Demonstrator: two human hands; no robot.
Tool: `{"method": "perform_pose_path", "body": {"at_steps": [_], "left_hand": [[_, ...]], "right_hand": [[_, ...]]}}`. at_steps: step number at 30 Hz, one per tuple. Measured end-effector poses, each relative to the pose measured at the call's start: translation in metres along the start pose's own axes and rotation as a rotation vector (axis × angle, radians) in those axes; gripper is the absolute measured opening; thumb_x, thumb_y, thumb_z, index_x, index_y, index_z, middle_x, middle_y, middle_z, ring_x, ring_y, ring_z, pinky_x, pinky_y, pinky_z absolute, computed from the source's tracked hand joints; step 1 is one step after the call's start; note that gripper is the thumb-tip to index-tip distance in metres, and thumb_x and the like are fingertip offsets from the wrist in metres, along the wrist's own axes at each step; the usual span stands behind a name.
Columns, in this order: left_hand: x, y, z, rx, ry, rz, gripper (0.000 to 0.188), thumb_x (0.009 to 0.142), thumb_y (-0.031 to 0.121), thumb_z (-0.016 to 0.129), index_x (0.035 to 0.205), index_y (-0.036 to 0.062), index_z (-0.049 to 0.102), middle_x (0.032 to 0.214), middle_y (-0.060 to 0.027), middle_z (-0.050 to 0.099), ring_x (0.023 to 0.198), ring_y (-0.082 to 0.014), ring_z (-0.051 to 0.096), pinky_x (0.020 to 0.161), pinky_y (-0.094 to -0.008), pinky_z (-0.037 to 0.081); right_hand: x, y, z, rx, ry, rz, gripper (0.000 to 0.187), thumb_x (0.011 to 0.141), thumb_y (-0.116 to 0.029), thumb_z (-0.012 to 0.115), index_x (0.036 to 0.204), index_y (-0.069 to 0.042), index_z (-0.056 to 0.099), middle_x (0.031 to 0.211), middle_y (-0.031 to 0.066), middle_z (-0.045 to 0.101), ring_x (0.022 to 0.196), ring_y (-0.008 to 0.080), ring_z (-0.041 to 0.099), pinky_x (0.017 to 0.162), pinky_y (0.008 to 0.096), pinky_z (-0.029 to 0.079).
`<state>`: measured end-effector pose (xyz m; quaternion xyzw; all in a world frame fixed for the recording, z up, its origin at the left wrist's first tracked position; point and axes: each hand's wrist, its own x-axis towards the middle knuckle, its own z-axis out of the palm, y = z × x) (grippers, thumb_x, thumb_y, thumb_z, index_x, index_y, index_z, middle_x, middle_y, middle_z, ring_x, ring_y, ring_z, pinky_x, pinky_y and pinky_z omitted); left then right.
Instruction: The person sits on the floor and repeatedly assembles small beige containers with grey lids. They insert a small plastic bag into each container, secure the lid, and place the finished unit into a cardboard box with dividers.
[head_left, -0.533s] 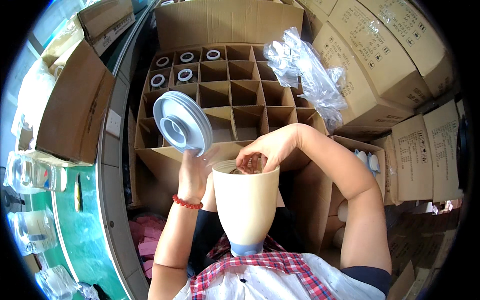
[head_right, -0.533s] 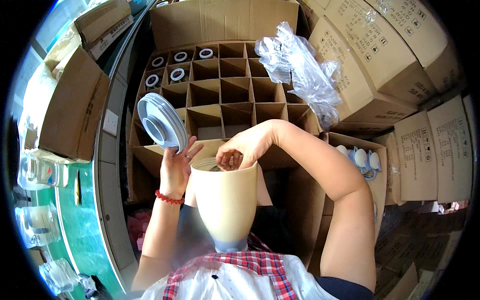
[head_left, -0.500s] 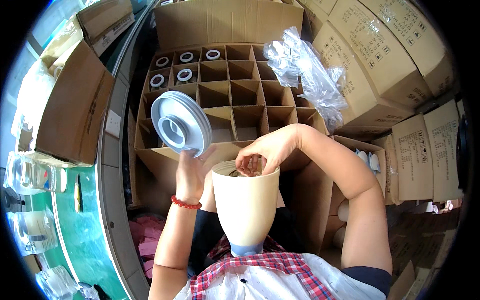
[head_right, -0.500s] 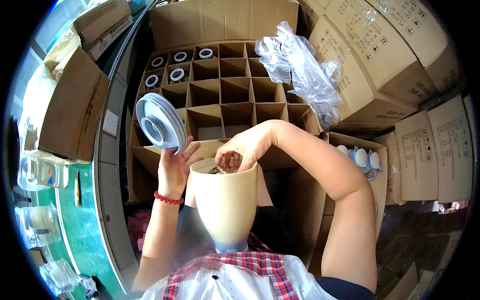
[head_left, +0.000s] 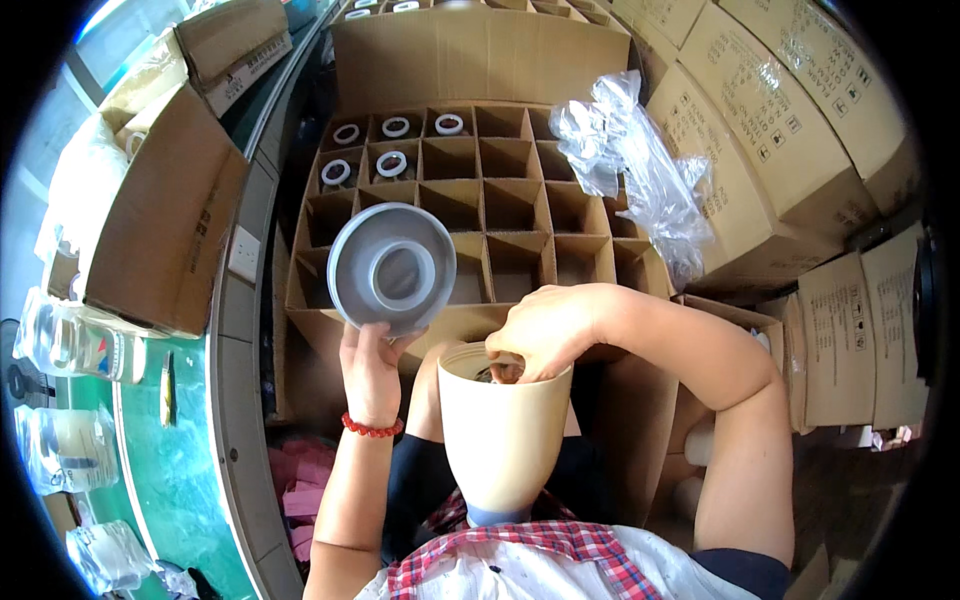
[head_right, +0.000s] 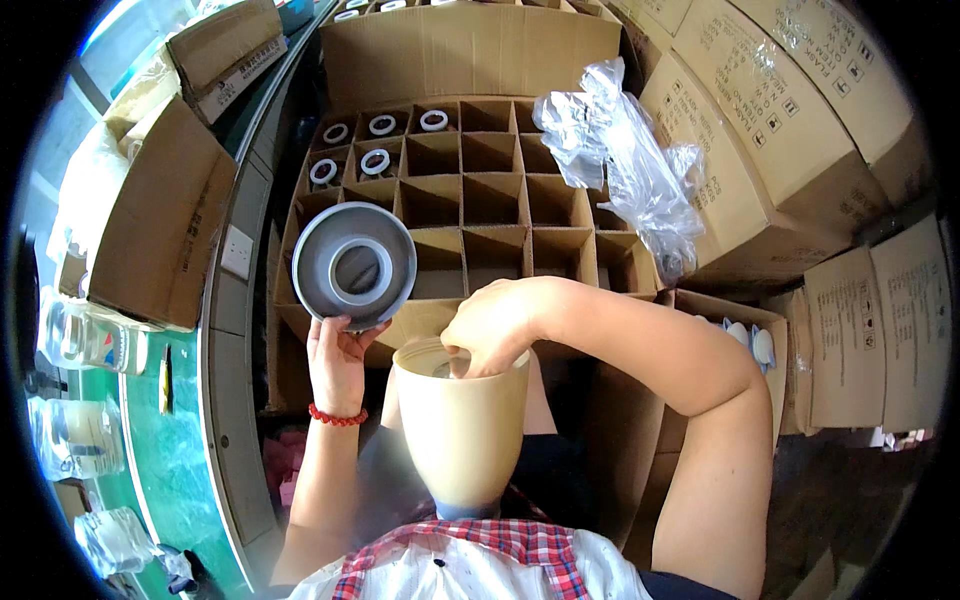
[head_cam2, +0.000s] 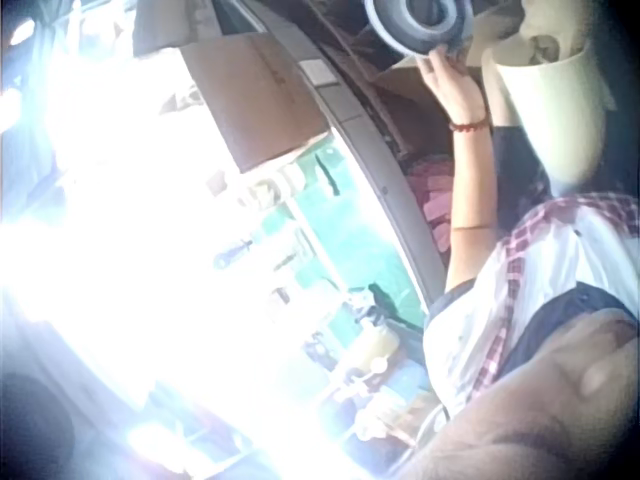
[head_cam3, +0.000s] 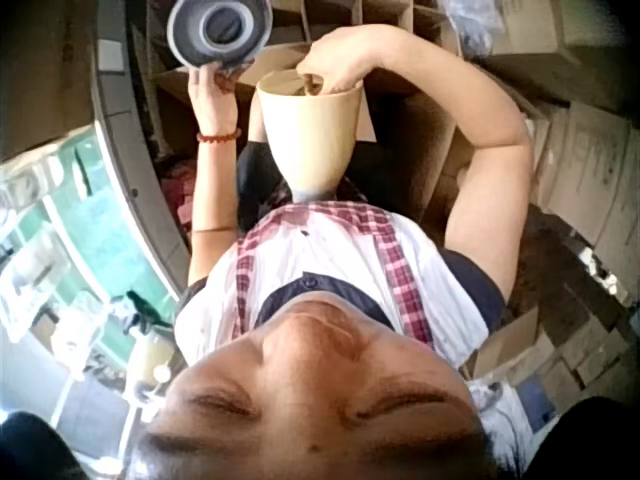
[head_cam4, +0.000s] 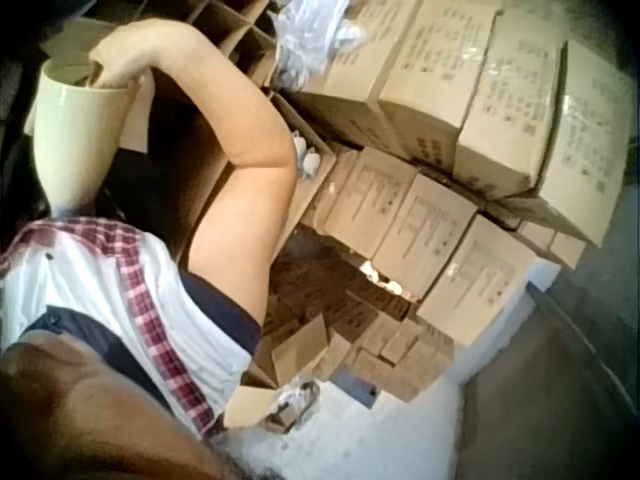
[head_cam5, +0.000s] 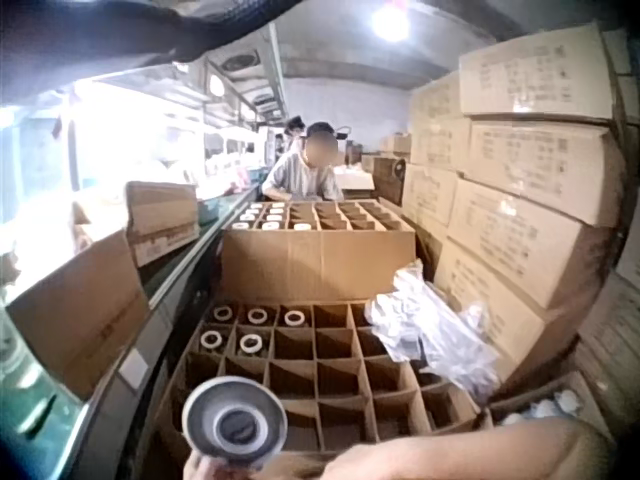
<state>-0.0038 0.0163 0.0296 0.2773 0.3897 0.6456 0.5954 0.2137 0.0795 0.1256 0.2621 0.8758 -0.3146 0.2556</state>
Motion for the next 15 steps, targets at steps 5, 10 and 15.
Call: {"method": "perform_pose_path", "body": {"at_steps": [5,10,15], "left_hand": [[-0.003,-0.001,0.004,-0.02,0.015,-0.003,0.033,0.091,0.003,0.046,0.123,-0.0021,0.053,0.115,-0.0116,0.062,0.102,-0.0246,0.066,0.085,-0.0412,0.06],[-0.008,0.004,0.003,-0.061,0.01,0.0,0.032,0.091,0.001,0.046,0.121,-0.0003,0.055,0.113,-0.0108,0.064,0.099,-0.0243,0.067,0.084,-0.0406,0.06],[-0.013,0.012,-0.002,-0.082,0.001,0.028,0.029,0.09,0.001,0.047,0.118,0.0017,0.056,0.11,-0.0103,0.065,0.097,-0.0245,0.068,0.084,-0.0417,0.061]], "right_hand": [[0.012,-0.008,-0.002,-0.088,-0.091,0.118,0.053,0.088,-0.048,0.051,0.098,0.0,0.073,0.1,0.02,0.071,0.096,0.0354,0.068,0.081,0.0421,0.053],[0.019,0.002,0.007,0.01,-0.155,-0.064,0.045,0.084,-0.04,0.06,0.098,0.001,0.07,0.098,0.0214,0.07,0.094,0.033,0.068,0.08,0.0419,0.052],[0.002,0.018,0.018,0.241,-0.087,-0.258,0.057,0.083,-0.045,0.064,0.117,0.001,0.059,0.101,0.0228,0.068,0.095,0.037,0.065,0.082,0.0437,0.051]]}}
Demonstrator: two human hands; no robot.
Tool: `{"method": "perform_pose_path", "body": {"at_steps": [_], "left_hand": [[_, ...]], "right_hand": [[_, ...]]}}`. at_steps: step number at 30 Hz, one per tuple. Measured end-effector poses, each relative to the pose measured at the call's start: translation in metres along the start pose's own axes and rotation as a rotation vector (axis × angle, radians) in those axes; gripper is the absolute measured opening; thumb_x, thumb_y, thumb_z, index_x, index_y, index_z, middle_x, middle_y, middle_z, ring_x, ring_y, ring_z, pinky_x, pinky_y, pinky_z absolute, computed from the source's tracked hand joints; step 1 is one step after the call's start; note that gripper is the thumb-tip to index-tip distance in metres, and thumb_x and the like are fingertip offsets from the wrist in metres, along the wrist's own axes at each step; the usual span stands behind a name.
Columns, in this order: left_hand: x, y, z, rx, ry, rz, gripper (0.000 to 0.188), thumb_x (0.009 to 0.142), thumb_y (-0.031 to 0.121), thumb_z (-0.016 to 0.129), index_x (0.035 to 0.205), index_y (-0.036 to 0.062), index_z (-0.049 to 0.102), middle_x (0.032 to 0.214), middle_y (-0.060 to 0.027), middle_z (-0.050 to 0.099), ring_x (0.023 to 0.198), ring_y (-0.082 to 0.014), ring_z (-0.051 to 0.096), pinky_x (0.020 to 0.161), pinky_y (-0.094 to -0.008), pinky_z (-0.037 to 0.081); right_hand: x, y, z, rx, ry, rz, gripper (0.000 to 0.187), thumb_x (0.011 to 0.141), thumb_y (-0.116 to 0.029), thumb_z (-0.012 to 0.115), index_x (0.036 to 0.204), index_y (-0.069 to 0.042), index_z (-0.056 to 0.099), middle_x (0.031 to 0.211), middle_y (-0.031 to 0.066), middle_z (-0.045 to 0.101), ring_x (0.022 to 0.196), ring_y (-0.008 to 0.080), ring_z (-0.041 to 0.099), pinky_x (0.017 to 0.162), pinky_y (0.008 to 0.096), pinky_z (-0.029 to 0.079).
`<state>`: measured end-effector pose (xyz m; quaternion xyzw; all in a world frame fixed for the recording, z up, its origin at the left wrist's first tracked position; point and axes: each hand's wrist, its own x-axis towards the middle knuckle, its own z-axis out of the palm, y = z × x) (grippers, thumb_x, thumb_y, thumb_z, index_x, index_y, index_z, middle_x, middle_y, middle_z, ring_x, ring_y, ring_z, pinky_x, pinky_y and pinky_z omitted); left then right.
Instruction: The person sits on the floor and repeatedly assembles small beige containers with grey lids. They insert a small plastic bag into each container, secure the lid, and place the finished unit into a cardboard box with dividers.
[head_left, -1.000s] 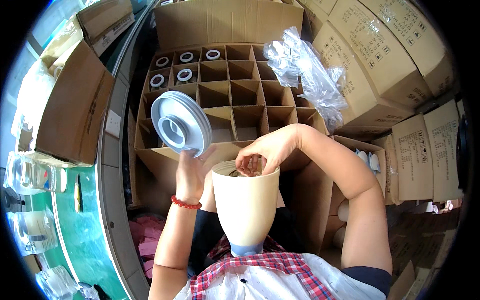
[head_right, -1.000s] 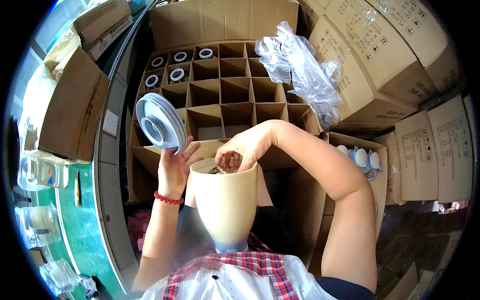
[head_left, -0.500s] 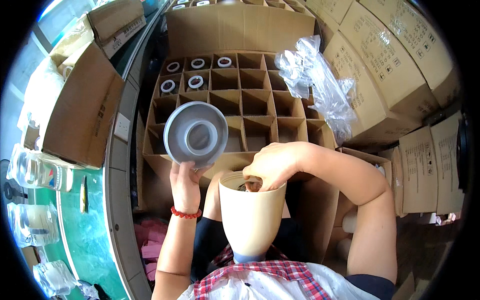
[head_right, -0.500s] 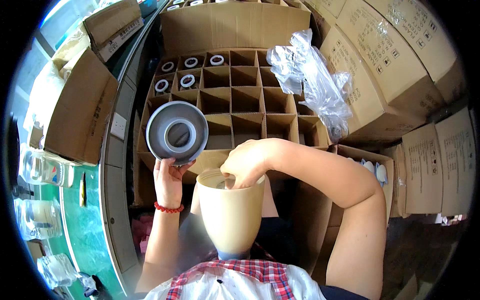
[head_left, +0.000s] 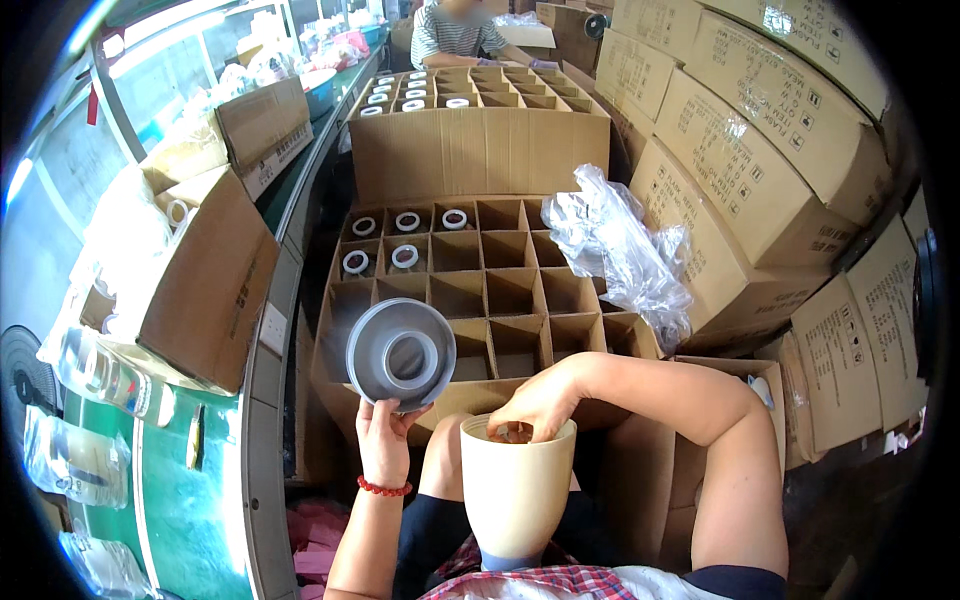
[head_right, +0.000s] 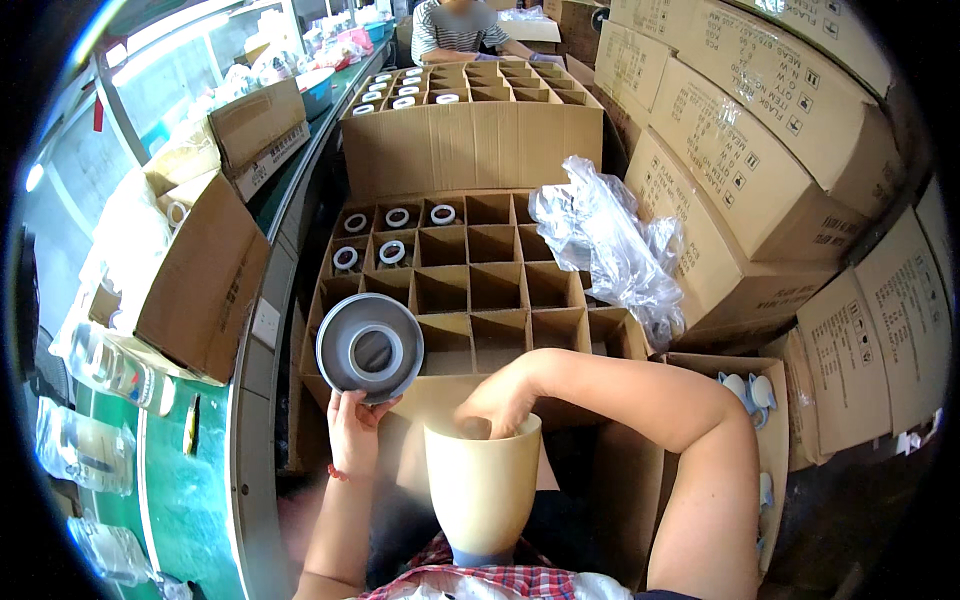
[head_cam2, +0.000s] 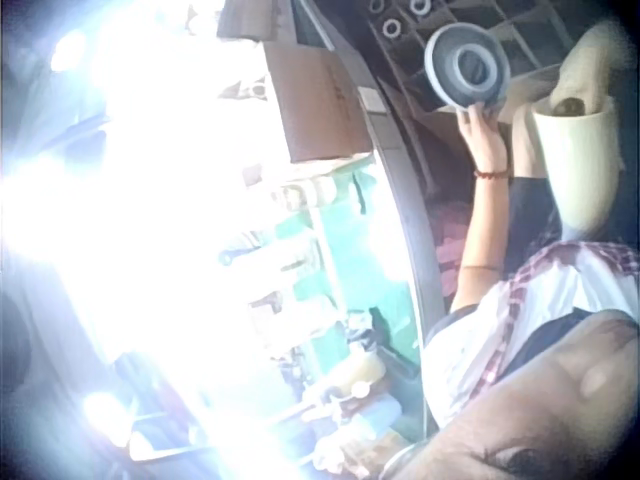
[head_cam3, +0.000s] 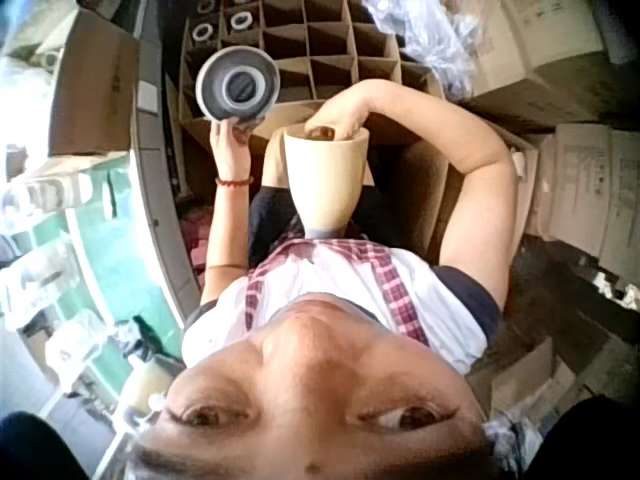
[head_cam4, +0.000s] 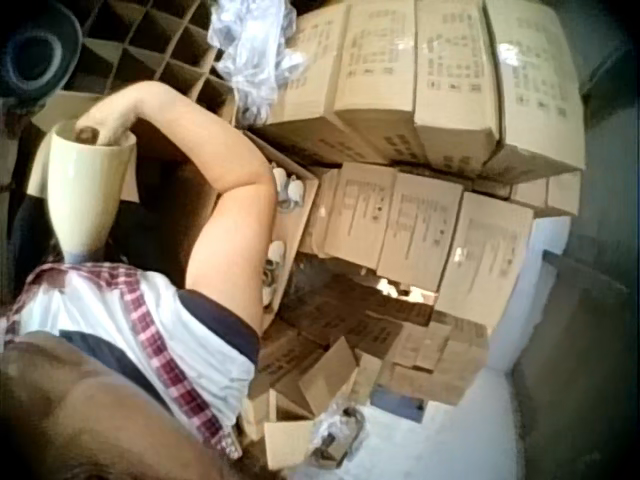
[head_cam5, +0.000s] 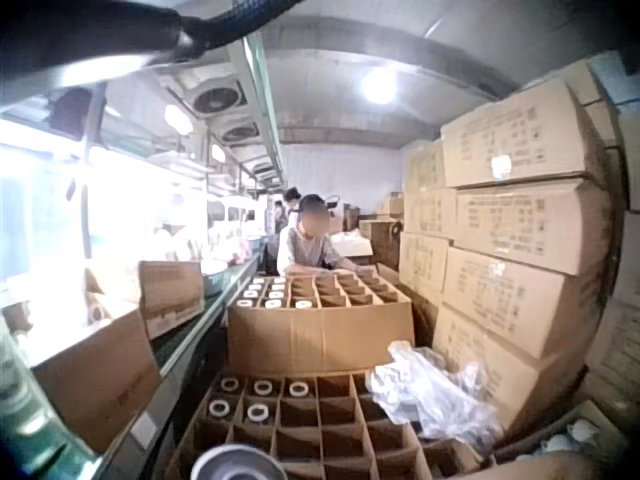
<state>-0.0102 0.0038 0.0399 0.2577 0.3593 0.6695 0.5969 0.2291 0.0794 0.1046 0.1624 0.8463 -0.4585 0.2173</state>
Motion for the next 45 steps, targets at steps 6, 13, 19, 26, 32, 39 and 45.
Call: {"method": "perform_pose_path", "body": {"at_steps": [6,13,19,26,32,39,45], "left_hand": [[-0.002,0.002,0.002,-0.013,-0.018,-0.007,0.03,0.091,0.002,0.047,0.119,0.0026,0.055,0.111,-0.0114,0.066,0.098,-0.0255,0.068,0.082,-0.0407,0.061],[-0.005,0.013,0.0,0.012,-0.045,0.024,0.029,0.092,0.005,0.047,0.121,0.0019,0.055,0.112,-0.012,0.066,0.098,-0.0254,0.069,0.081,-0.0402,0.061],[0.002,0.016,-0.01,0.03,0.029,0.03,0.033,0.092,0.008,0.047,0.125,0.0024,0.051,0.115,-0.0115,0.064,0.095,-0.025,0.068,0.077,-0.0392,0.061],[0.003,0.003,-0.028,-0.092,0.147,-0.099,0.034,0.096,0.023,0.041,0.119,0.0015,0.053,0.117,-0.0136,0.063,0.098,-0.0297,0.066,0.074,-0.0436,0.058],[0.005,-0.016,-0.048,-0.115,0.259,-0.073,0.032,0.097,0.023,0.043,0.12,0.006,0.057,0.114,-0.0109,0.067,0.096,-0.0255,0.068,0.066,-0.0398,0.059],[0.027,-0.023,-0.065,-0.098,0.2,-0.055,0.031,0.1,0.024,0.043,0.121,0.0072,0.056,0.119,-0.0106,0.065,0.098,-0.0276,0.067,0.065,-0.0413,0.058],[0.032,-0.024,-0.066,-0.072,0.227,-0.056,0.031,0.099,0.024,0.043,0.121,0.0073,0.056,0.119,-0.0104,0.065,0.097,-0.0271,0.067,0.064,-0.0405,0.058]], "right_hand": [[0.009,-0.017,0.002,-0.225,0.004,0.232,0.047,0.081,-0.038,0.064,0.096,0.007,0.067,0.079,0.0196,0.069,0.071,0.0296,0.069,0.064,0.0382,0.054],[0.002,-0.018,-0.023,-0.184,-0.001,0.091,0.074,0.086,-0.049,0.063,0.139,0.0,0.045,0.127,0.0254,0.058,0.116,0.0324,0.06,0.099,0.0421,0.047],[0.011,0.025,-0.02,0.246,-0.18,-0.103,0.09,0.081,-0.034,0.078,0.148,0.001,0.03,0.146,0.0174,0.045,0.125,0.0287,0.053,0.106,0.0392,0.042],[0.007,-0.028,-0.011,-0.27,0.088,0.268,0.069,0.087,-0.06,0.055,0.114,0.002,0.061,0.086,0.0229,0.069,0.084,0.0389,0.067,0.075,0.0449,0.053],[0.002,0.036,-0.013,0.088,0.124,-0.214,0.066,0.08,-0.047,0.067,0.119,0.004,0.056,0.114,0.0264,0.061,0.104,0.0377,0.061,0.088,0.0422,0.05],[0.011,0.037,-0.019,0.074,-0.016,0.021,0.059,0.076,-0.057,0.072,0.096,-0.003,0.062,0.084,0.0135,0.066,0.085,0.0313,0.062,0.071,0.0415,0.052],[0.009,0.029,-0.028,-0.027,0.057,0.094,0.06,0.076,-0.06,0.069,0.087,-0.002,0.062,0.064,0.0105,0.063,0.064,0.0319,0.065,0.052,0.0406,0.051]]}}
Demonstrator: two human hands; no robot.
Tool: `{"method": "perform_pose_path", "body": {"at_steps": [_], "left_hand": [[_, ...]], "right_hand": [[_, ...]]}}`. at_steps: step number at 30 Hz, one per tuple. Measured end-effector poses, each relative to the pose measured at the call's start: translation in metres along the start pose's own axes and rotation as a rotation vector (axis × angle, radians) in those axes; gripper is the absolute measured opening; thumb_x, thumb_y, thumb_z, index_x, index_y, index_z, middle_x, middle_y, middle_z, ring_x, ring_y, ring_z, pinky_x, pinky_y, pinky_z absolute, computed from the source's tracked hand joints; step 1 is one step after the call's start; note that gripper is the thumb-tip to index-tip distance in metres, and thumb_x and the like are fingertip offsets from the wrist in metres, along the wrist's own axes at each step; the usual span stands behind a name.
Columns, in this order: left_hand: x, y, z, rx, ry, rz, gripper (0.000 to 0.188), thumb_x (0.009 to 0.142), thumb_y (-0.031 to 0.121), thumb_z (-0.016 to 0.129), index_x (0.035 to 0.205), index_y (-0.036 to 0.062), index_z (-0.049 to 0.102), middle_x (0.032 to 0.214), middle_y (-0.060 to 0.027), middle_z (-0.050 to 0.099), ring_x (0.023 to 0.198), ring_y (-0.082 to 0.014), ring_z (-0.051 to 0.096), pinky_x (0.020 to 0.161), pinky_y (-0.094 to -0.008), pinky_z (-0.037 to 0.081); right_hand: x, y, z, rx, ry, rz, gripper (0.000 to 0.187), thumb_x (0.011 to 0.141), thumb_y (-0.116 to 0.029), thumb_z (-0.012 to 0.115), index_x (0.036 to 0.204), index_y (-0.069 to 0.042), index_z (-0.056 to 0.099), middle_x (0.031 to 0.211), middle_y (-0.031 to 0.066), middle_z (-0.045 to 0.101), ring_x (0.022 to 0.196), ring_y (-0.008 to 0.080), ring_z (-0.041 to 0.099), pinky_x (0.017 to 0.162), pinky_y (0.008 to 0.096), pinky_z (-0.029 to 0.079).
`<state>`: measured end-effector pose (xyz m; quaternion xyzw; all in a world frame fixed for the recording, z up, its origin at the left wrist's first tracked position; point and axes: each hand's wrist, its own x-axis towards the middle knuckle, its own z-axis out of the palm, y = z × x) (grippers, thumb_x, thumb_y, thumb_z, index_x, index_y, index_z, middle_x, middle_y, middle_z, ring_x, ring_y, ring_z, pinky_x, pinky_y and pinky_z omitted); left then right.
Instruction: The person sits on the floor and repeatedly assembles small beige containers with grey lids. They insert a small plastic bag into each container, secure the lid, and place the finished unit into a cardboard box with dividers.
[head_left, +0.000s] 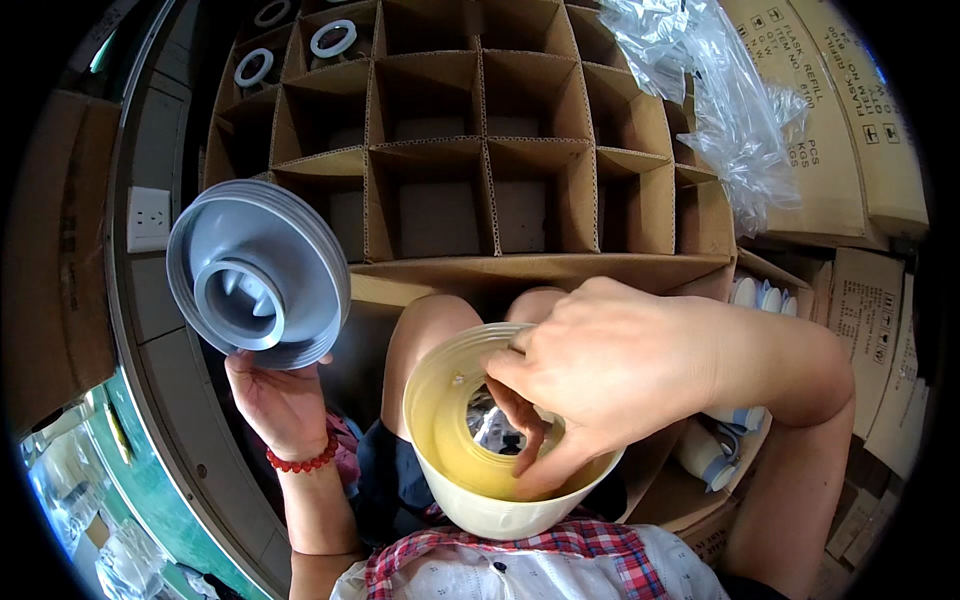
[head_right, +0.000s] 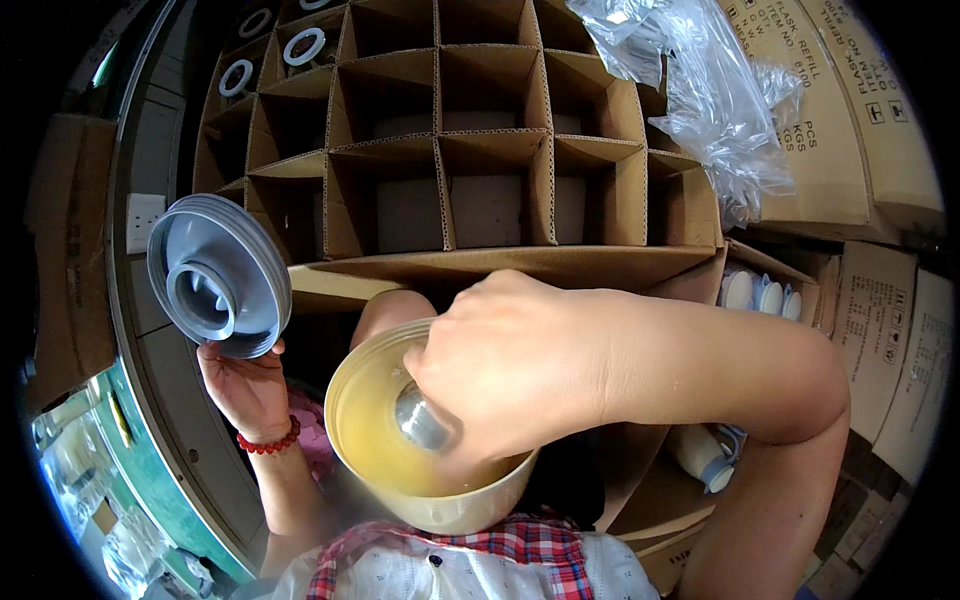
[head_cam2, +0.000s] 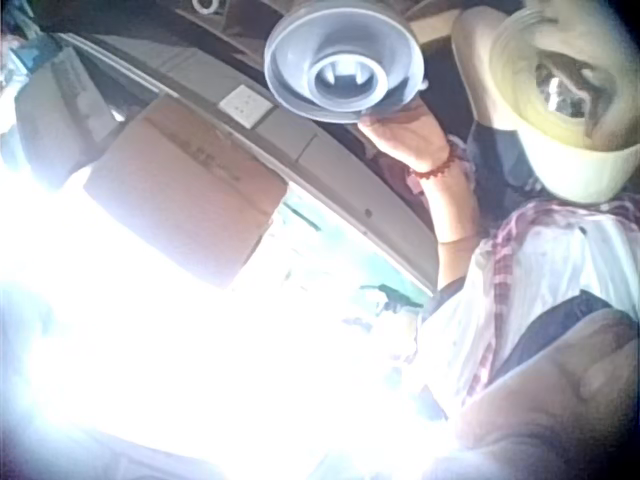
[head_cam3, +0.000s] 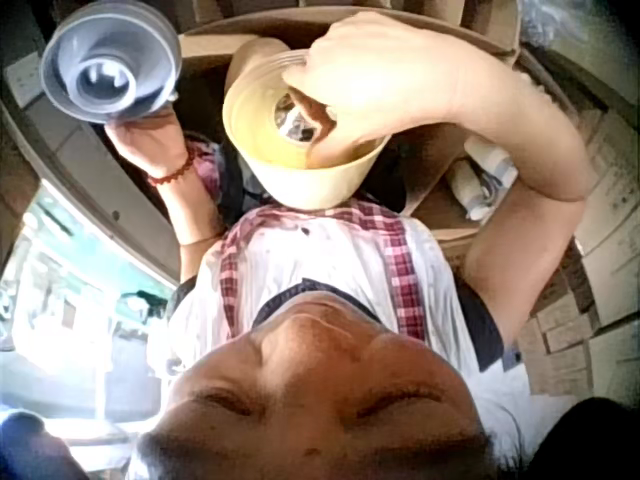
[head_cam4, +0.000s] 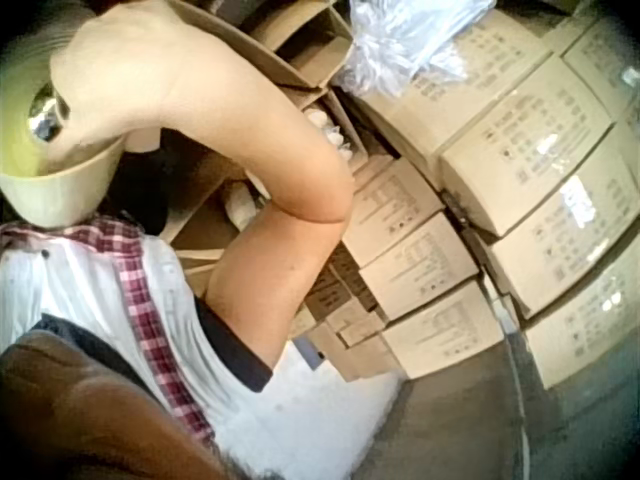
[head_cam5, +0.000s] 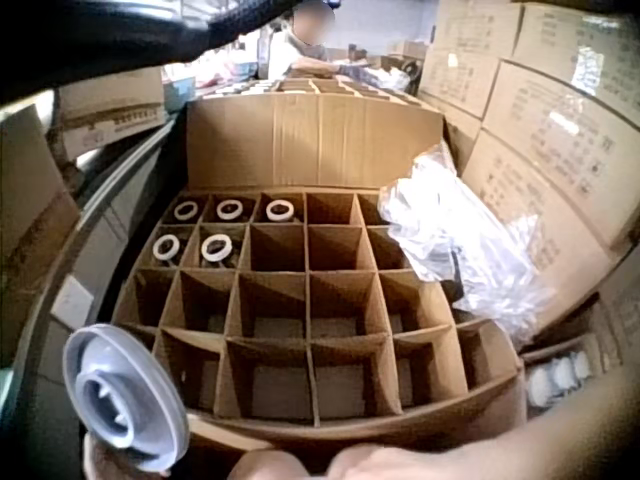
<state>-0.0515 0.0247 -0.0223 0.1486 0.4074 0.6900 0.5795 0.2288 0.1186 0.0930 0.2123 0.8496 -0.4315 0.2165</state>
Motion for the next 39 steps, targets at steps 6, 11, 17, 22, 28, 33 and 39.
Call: {"method": "perform_pose_path", "body": {"at_steps": [6,11,17,22,28,33,39], "left_hand": [[-0.005,-0.001,-0.012,-0.057,-0.021,-0.007,0.034,0.099,0.023,0.039,0.122,0.0048,0.056,0.12,-0.0133,0.065,0.098,-0.0303,0.067,0.065,-0.0445,0.058],[-0.013,0.003,-0.01,-0.045,0.009,-0.01,0.033,0.098,0.022,0.039,0.123,0.0061,0.055,0.122,-0.0123,0.063,0.101,-0.0301,0.066,0.066,-0.0451,0.058],[-0.021,0.005,0.007,-0.009,0.013,-0.043,0.035,0.097,0.025,0.038,0.119,0.0027,0.054,0.115,-0.0129,0.064,0.096,-0.0306,0.065,0.067,-0.0446,0.056],[-0.025,0.016,0.03,-0.028,0.002,-0.072,0.037,0.097,0.025,0.037,0.116,-0.0024,0.054,0.105,-0.0158,0.067,0.088,-0.0296,0.067,0.069,-0.0424,0.056],[-0.032,0.024,0.037,0.031,-0.106,0.035,0.034,0.095,0.019,0.041,0.121,-0.0009,0.051,0.107,-0.0166,0.066,0.089,-0.0301,0.069,0.071,-0.0426,0.06],[-0.041,0.037,0.056,0.244,-0.166,0.113,0.031,0.098,0.011,0.044,0.128,0.002,0.048,0.117,-0.0136,0.061,0.1,-0.0249,0.066,0.08,-0.0406,0.059],[-0.071,0.033,0.091,0.228,-0.375,0.192,0.031,0.101,0.005,0.049,0.13,-0.0006,0.044,0.119,-0.0107,0.059,0.103,-0.0166,0.062,0.089,-0.0331,0.055]], "right_hand": [[-0.002,0.003,0.012,0.065,0.045,-0.082,0.06,0.077,-0.054,0.071,0.101,-0.001,0.057,0.068,0.0144,0.065,0.062,0.0366,0.064,0.054,0.0446,0.05],[0.001,-0.012,0.008,0.024,-0.075,-0.065,0.054,0.077,-0.046,0.068,0.101,0.001,0.059,0.07,0.019,0.066,0.069,0.037,0.067,0.064,0.0452,0.053],[0.007,-0.024,0.003,-0.071,-0.075,-0.069,0.048,0.077,-0.044,0.067,0.099,-0.002,0.061,0.079,0.02,0.069,0.076,0.0374,0.068,0.068,0.0455,0.054],[0.0,-0.035,0.01,-0.069,-0.087,-0.02,0.039,0.078,-0.042,0.067,0.098,-0.009,0.06,0.084,0.0189,0.069,0.082,0.0388,0.067,0.071,0.0473,0.052],[0.003,-0.034,0.009,-0.132,-0.08,0.018,0.059,0.08,-0.034,0.064,0.133,-0.014,0.049,0.084,0.0214,0.068,0.079,0.0398,0.067,0.068,0.0492,0.051],[-0.028,-0.056,-0.007,-0.232,0.529,0.158,0.078,0.074,-0.063,0.07,0.132,-0.014,0.052,0.097,0.0156,0.07,0.081,0.0319,0.07,0.072,0.0423,0.056],[-0.009,-0.074,-0.005,-1.245,1.143,-0.321,0.07,0.088,-0.038,0.064,0.144,-0.007,0.037,0.132,0.0168,0.055,0.108,0.0271,0.064,0.081,0.036,0.056]]}}
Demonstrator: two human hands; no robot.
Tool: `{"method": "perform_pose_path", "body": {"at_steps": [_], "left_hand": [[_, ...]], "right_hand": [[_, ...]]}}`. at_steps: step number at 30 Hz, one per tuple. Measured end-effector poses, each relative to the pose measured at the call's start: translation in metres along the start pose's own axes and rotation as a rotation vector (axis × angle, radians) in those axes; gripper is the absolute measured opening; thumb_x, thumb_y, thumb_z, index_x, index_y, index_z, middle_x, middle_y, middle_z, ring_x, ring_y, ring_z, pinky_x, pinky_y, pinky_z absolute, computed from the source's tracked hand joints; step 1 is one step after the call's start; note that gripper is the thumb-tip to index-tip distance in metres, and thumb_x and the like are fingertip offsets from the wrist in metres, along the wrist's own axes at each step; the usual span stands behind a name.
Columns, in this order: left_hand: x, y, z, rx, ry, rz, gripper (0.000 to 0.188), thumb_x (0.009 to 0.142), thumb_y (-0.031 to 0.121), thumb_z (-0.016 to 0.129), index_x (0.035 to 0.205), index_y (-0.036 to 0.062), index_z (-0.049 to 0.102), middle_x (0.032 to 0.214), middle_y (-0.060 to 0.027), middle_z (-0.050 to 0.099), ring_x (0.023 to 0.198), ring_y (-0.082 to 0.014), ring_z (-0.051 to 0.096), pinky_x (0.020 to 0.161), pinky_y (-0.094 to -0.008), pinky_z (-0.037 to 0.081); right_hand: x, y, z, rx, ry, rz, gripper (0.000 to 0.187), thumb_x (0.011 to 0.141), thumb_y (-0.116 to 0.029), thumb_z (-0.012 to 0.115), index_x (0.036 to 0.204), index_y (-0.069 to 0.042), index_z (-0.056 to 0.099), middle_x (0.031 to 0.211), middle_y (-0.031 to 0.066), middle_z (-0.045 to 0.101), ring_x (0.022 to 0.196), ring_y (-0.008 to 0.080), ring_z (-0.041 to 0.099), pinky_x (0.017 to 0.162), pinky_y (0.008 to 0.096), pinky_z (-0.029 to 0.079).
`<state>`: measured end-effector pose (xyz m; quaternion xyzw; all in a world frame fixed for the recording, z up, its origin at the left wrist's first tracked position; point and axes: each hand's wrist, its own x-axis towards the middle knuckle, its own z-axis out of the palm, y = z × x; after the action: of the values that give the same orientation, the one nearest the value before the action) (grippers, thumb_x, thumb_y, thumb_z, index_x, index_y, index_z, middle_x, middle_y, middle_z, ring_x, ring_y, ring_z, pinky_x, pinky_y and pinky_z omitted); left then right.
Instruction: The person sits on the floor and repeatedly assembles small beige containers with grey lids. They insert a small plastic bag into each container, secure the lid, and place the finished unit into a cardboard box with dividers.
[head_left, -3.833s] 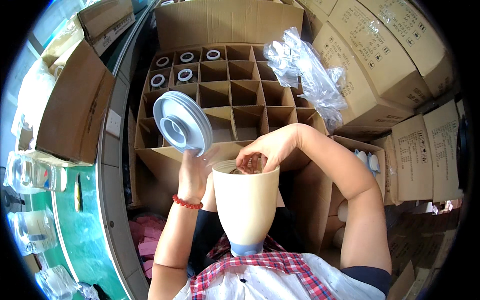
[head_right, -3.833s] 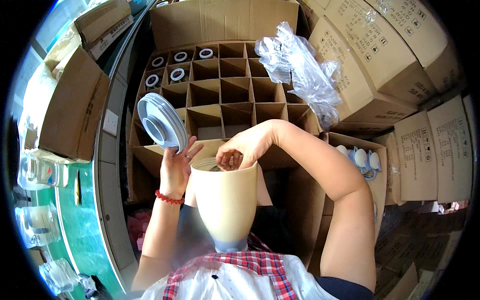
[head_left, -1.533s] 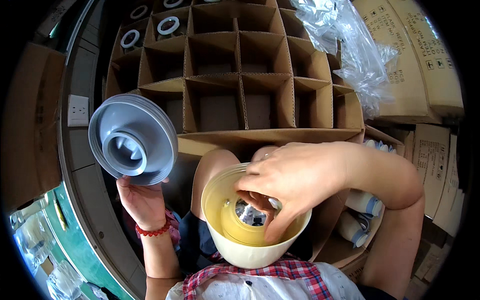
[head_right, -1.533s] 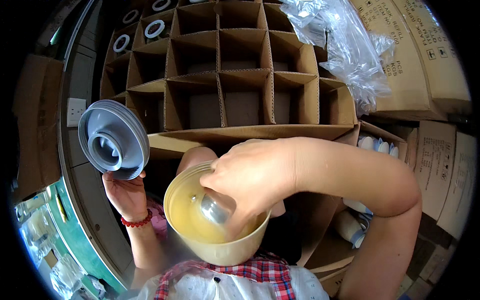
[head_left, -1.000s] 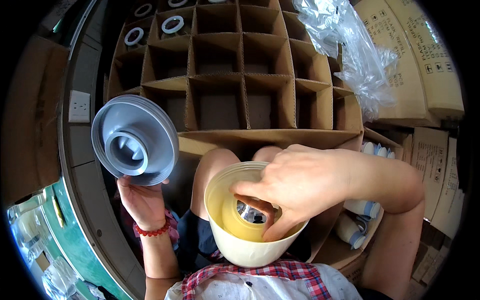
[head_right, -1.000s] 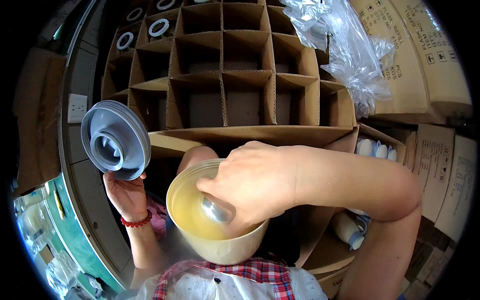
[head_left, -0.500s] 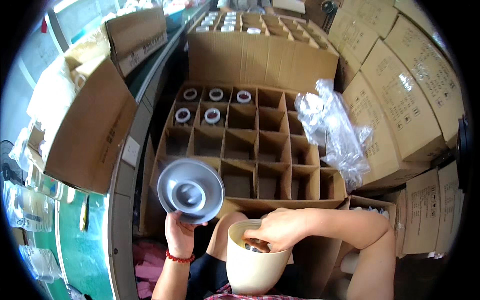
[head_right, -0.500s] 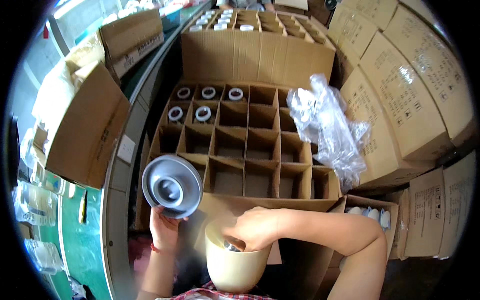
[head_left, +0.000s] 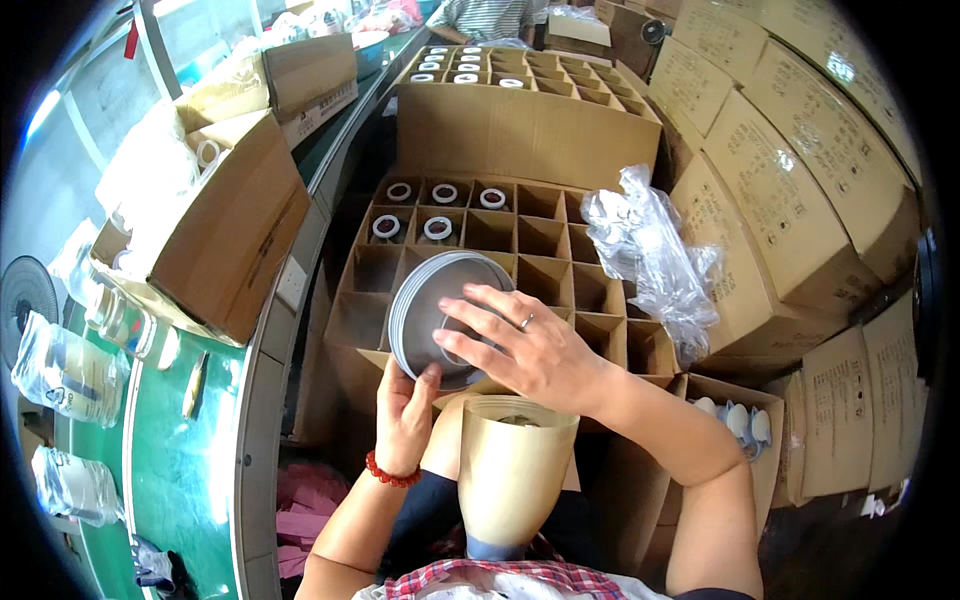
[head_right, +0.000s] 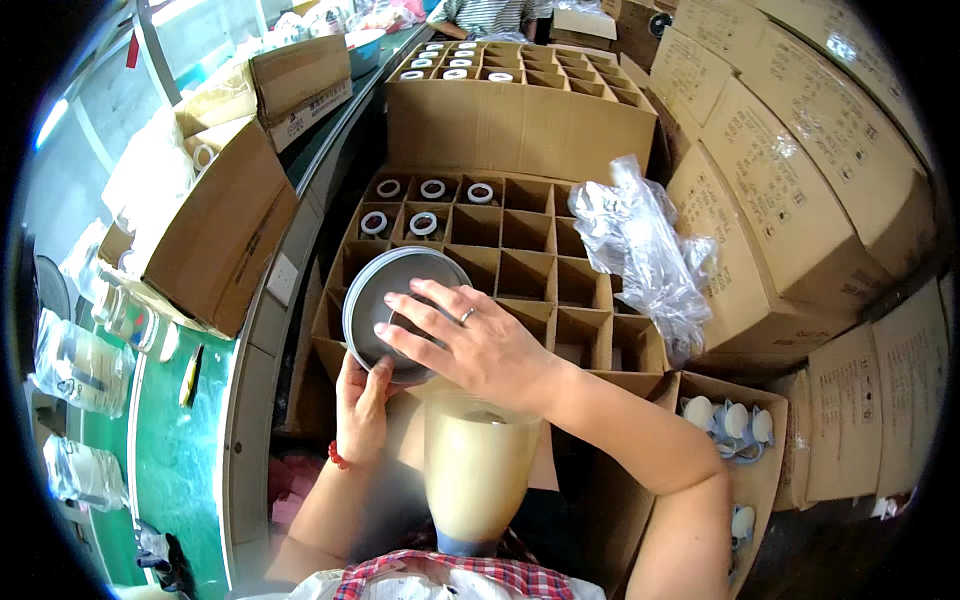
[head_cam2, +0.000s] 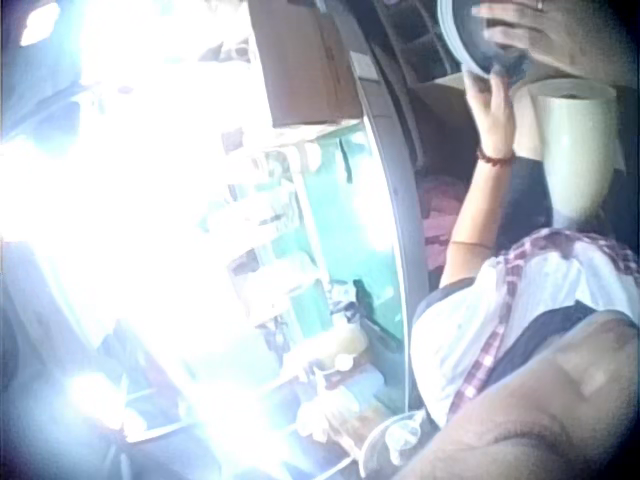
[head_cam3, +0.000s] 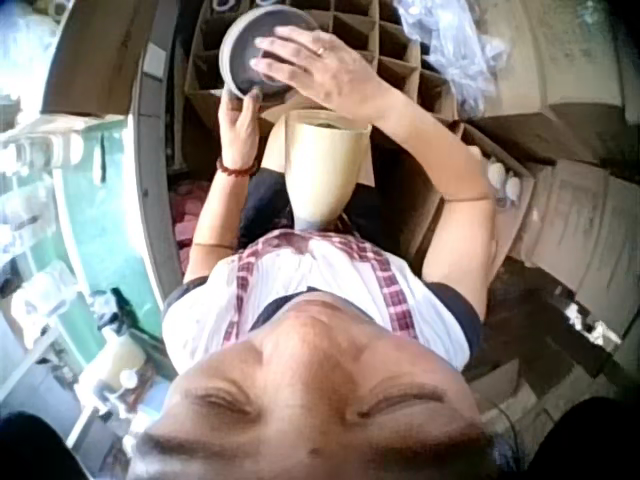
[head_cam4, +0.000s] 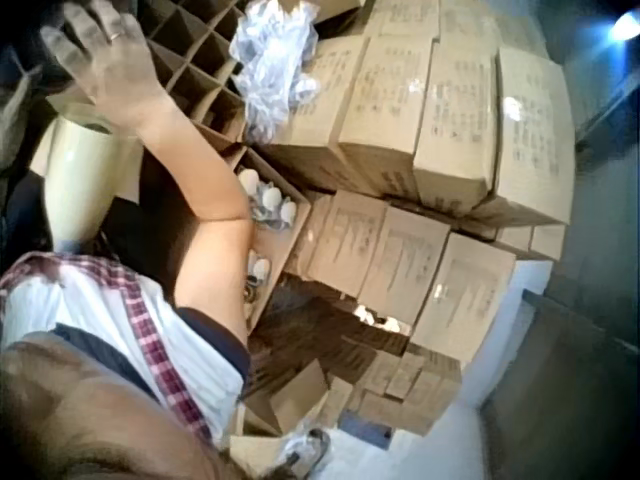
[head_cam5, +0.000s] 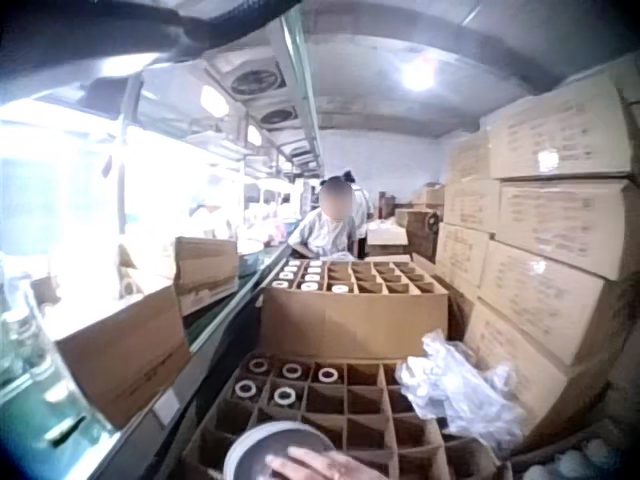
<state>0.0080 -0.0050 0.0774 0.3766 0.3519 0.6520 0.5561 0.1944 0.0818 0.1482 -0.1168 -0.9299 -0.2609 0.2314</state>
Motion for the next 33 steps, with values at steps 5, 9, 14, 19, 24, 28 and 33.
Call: {"method": "perform_pose_path", "body": {"at_steps": [5,9,14,19,24,28,33], "left_hand": [[-0.01,0.01,0.013,0.144,-0.056,0.053,0.02,0.1,0.014,0.057,0.112,-0.0001,0.05,0.106,-0.0071,0.064,0.095,-0.0114,0.062,0.08,-0.0279,0.055],[-0.013,0.013,0.018,0.216,-0.033,0.116,0.021,0.098,0.016,0.061,0.107,-0.0007,0.051,0.096,-0.0058,0.065,0.087,-0.0095,0.061,0.073,-0.0254,0.052],[-0.014,0.001,0.014,0.404,-0.122,0.169,0.017,0.097,0.012,0.061,0.1,-0.0004,0.05,0.089,-0.0033,0.062,0.079,-0.0068,0.058,0.07,-0.022,0.048],[0.008,-0.003,-0.001,0.194,-0.327,0.023,0.021,0.094,0.0,0.05,0.115,0.002,0.052,0.106,-0.0003,0.055,0.1,-0.0087,0.049,0.089,-0.0235,0.04],[0.013,-0.045,-0.023,0.079,-0.552,-0.179,0.03,0.091,0.013,0.048,0.119,0.0023,0.053,0.126,-0.0114,0.055,0.113,-0.0169,0.052,0.098,-0.0291,0.04],[0.0,-0.063,-0.03,0.117,-0.596,-0.111,0.044,0.101,0.038,0.043,0.121,0.0005,0.054,0.142,-0.0225,0.046,0.131,-0.0302,0.044,0.11,-0.0418,0.032],[-0.009,-0.056,-0.02,0.108,-0.549,-0.056,0.034,0.1,0.033,0.051,0.109,0.0036,0.065,0.141,-0.0208,0.047,0.124,-0.0262,0.051,0.104,-0.0386,0.04]], "right_hand": [[0.012,-0.012,-0.03,0.279,-0.388,0.856,0.094,0.082,-0.056,0.069,0.147,0.0,0.031,0.095,0.0172,0.07,0.074,0.028,0.071,0.061,0.035,0.057],[-0.008,-0.02,-0.024,0.219,0.133,0.534,0.088,0.082,-0.054,0.069,0.146,-0.004,0.035,0.089,0.0139,0.069,0.075,0.029,0.07,0.064,0.0371,0.056],[-0.025,-0.026,-0.024,0.377,0.102,0.879,0.061,0.09,-0.052,0.061,0.127,-0.003,0.057,0.05,0.0106,0.058,0.049,0.0289,0.062,0.051,0.0378,0.052],[-0.068,-0.027,-0.012,0.993,0.499,1.115,0.056,0.098,-0.038,0.058,0.135,0.003,0.046,0.124,0.0155,0.059,0.114,0.0187,0.057,0.091,0.034,0.049],[-0.124,-0.08,0.016,1.759,0.424,1.097,0.05,0.094,-0.047,0.06,0.121,-0.005,0.063,0.129,0.0145,0.058,0.124,0.0232,0.052,0.109,0.0398,0.036],[-0.147,-0.101,0.026,1.892,0.443,1.091,0.039,0.087,-0.045,0.07,0.101,-0.009,0.07,0.13,0.0159,0.058,0.125,0.0264,0.051,0.106,0.0412,0.038],[-0.147,-0.109,0.02,1.887,0.52,1.071,0.035,0.087,-0.043,0.071,0.096,-0.009,0.07,0.127,0.0167,0.059,0.125,0.0275,0.051,0.105,0.0418,0.038]]}}
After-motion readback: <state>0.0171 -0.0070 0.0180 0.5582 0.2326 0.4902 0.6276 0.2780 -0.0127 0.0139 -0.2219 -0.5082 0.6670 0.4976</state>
